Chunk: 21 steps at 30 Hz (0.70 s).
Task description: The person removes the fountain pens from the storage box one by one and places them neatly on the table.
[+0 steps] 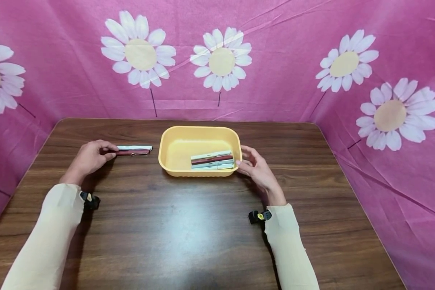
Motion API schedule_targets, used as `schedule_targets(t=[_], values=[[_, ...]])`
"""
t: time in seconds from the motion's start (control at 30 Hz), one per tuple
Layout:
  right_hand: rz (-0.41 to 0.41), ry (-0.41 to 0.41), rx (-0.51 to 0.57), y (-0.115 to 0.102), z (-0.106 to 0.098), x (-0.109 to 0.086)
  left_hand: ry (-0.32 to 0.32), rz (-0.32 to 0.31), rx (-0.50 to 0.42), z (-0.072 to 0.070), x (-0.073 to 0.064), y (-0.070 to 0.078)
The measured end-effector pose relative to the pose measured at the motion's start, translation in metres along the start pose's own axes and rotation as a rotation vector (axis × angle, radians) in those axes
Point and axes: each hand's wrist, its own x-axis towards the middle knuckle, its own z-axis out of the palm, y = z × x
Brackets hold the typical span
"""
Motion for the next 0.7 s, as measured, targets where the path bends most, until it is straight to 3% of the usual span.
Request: schedule_targets(t=[0.5, 0.7], values=[[-0.008, -0.001, -0.016, 0.001, 0.001, 0.001, 0.053, 0.023, 0.003, 0.001, -0.007, 0.006], [-0.011, -0.008, -0.015, 0.0, 0.0, 0.001, 0.1, 0.09, -0.015, 0.004, -0.006, 0.015]])
